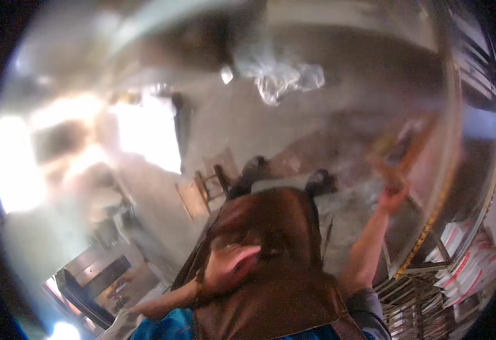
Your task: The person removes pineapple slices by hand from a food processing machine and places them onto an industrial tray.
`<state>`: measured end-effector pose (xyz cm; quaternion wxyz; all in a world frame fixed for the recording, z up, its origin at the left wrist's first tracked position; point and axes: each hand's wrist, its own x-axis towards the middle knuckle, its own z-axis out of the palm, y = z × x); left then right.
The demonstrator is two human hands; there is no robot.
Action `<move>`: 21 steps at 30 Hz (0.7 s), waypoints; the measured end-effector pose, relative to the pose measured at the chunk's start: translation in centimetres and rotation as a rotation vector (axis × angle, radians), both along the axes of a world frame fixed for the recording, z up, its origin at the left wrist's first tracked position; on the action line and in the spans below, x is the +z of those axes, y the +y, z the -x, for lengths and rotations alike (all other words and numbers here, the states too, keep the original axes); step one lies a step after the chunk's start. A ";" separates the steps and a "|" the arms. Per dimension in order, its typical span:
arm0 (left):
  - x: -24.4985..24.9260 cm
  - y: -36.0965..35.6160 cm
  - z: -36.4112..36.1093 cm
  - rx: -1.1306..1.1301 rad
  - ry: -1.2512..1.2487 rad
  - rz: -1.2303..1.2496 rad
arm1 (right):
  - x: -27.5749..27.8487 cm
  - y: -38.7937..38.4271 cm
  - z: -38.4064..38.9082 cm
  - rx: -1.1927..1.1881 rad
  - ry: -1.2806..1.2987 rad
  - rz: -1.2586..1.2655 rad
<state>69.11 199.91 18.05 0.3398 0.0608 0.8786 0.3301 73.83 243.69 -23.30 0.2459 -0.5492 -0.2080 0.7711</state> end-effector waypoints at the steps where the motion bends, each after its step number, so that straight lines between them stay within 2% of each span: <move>1: 0.3 0.0 0.0 0.015 0.003 -0.006 | 4.9 -2.6 2.7 -0.052 -0.010 0.039; 2: 0.5 0.0 0.0 0.040 0.024 -0.056 | 8.0 -4.1 4.5 -0.102 -0.017 0.076; 4: 1.3 -0.5 -0.4 0.086 0.055 -0.106 | 7.6 -4.7 3.6 -0.030 0.028 0.055; 7: 2.8 -2.4 -1.2 0.112 0.021 -0.041 | 7.8 -6.9 2.4 0.130 0.039 -0.032; 9: 3.3 -4.2 -2.0 0.112 0.156 -0.090 | 11.3 -10.1 3.5 0.253 -0.157 -0.036; 10: 3.8 -4.9 -2.6 0.142 0.165 -0.080 | 10.6 -10.7 2.5 0.321 -0.042 -0.045; 14: 4.4 -7.5 -2.8 0.257 0.220 -0.118 | 10.8 -14.6 3.3 0.471 -0.057 0.033; 16: 4.1 -9.3 -3.5 0.270 0.285 -0.193 | 10.8 -16.7 3.8 0.641 -0.170 0.068; 17: 4.4 -10.4 -3.4 0.288 0.298 -0.196 | 11.2 -18.2 4.2 0.659 -0.160 0.059; 19: 5.4 -12.7 -3.2 0.356 0.309 -0.260 | 12.1 -21.2 5.1 0.848 -0.202 0.107; 20: 5.5 -14.2 -3.5 0.373 0.343 -0.251 | 12.8 -22.6 5.7 0.865 -0.363 0.137; 21: 6.0 -15.8 -3.9 0.403 0.351 -0.252 | 13.2 -24.2 5.8 0.894 -0.363 0.125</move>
